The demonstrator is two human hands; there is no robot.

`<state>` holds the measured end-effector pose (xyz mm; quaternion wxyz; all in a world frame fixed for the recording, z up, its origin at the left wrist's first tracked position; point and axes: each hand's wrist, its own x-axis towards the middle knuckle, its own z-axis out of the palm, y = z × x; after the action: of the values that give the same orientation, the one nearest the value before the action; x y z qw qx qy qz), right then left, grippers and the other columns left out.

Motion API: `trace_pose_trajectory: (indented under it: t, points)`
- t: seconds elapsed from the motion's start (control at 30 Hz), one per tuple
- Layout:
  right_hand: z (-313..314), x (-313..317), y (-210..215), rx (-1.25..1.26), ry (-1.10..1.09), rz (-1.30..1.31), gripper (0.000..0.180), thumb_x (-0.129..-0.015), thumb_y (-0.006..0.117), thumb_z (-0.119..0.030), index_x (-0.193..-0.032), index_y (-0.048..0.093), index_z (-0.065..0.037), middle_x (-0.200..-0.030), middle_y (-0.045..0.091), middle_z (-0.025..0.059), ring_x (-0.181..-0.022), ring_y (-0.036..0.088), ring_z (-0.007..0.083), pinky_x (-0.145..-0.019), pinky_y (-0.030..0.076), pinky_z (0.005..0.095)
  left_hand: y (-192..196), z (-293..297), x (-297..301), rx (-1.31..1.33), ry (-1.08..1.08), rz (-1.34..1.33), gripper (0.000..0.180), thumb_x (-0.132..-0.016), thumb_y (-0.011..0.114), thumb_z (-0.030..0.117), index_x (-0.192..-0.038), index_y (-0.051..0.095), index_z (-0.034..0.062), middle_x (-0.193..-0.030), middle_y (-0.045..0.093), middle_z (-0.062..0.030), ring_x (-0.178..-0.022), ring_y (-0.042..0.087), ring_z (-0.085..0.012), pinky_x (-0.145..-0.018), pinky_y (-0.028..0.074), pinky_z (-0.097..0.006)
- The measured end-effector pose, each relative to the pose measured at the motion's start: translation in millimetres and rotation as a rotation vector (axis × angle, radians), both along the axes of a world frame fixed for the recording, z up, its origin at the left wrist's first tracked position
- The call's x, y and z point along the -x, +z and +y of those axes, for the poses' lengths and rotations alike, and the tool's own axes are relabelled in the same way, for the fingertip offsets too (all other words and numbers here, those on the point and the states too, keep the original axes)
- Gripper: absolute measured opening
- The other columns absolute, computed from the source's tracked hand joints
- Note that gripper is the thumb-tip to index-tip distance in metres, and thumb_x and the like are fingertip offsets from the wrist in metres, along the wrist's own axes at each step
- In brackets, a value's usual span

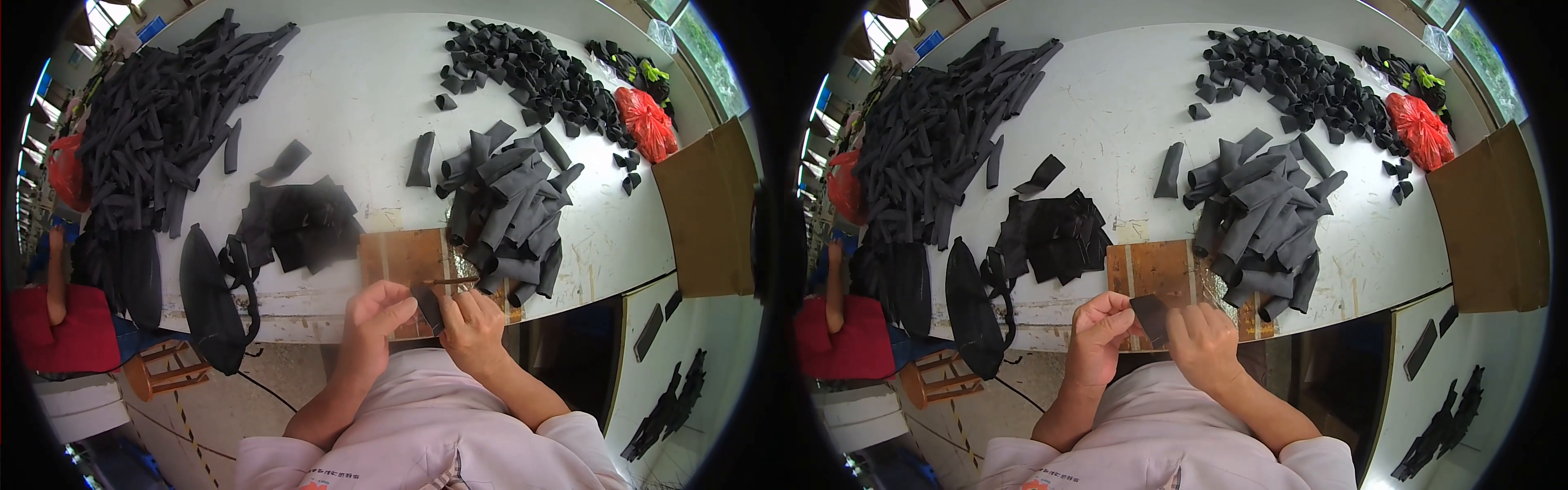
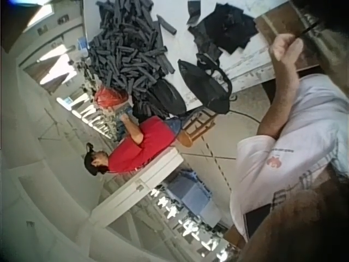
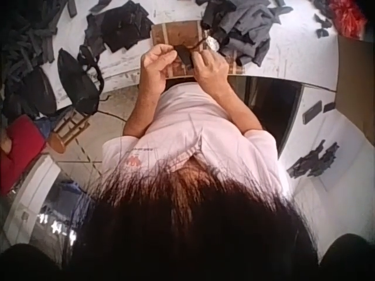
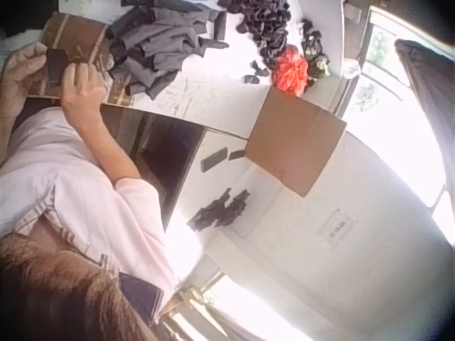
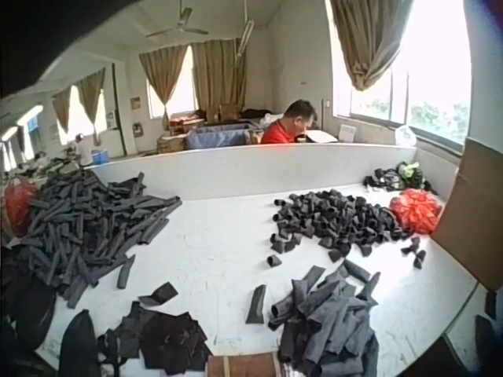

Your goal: The recorder is assembling or inspecting small black foam components at a workbench in a factory setting.

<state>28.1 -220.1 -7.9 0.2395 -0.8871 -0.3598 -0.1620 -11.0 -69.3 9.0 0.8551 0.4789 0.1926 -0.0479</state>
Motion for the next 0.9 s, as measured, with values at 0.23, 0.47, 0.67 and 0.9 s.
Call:
trace_pose_trajectory:
  t: [0.23,0.47,0.67,0.9]
  points:
    - [-2,-1,-6,0.061,-0.008,-0.048,0.014,-0.055,0.054,-0.01,-0.064,0.043,-0.006,-0.06,0.039,0.0058,-0.053,0.045,0.0197,-0.046,0.037,0.0303,-6,2,-2,0.131,-0.035,0.09,0.009,-0.078,0.057,0.008,-0.084,0.057,0.0016,-0.076,0.06,-0.0038,-0.068,0.057,-0.0105,-0.065,0.047,-0.023]
    - [-3,-1,-5,0.047,0.006,0.01,0.014,-0.056,0.054,-0.009,-0.065,0.044,-0.006,-0.061,0.04,0.0061,-0.055,0.046,0.02,-0.048,0.038,0.0308,-17,6,1,0.273,-0.047,0.085,0.007,-0.08,0.06,0.007,-0.085,0.058,0.0027,-0.077,0.06,-0.0039,-0.067,0.057,-0.0112,-0.064,0.047,-0.024]
    - [0,-1,-3,0.053,0.016,0.031,0.014,-0.055,0.054,-0.009,-0.065,0.044,-0.006,-0.062,0.041,0.0061,-0.055,0.046,0.02,-0.047,0.038,0.0308,-23,7,2,0.429,-0.088,0.019,0.006,-0.081,0.059,0.008,-0.085,0.058,0.0027,-0.078,0.061,-0.0047,-0.069,0.057,-0.0131,-0.064,0.047,-0.026]
    - [-1,2,-4,0.046,0.022,0.024,0.014,-0.055,0.053,-0.009,-0.064,0.044,-0.007,-0.062,0.04,0.0059,-0.055,0.045,0.0197,-0.047,0.038,0.0307,-15,8,6,0.389,-0.029,0.079,0.013,-0.079,0.058,0.012,-0.088,0.055,0.0036,-0.08,0.06,-0.0058,-0.072,0.058,-0.014,-0.064,0.047,-0.026]
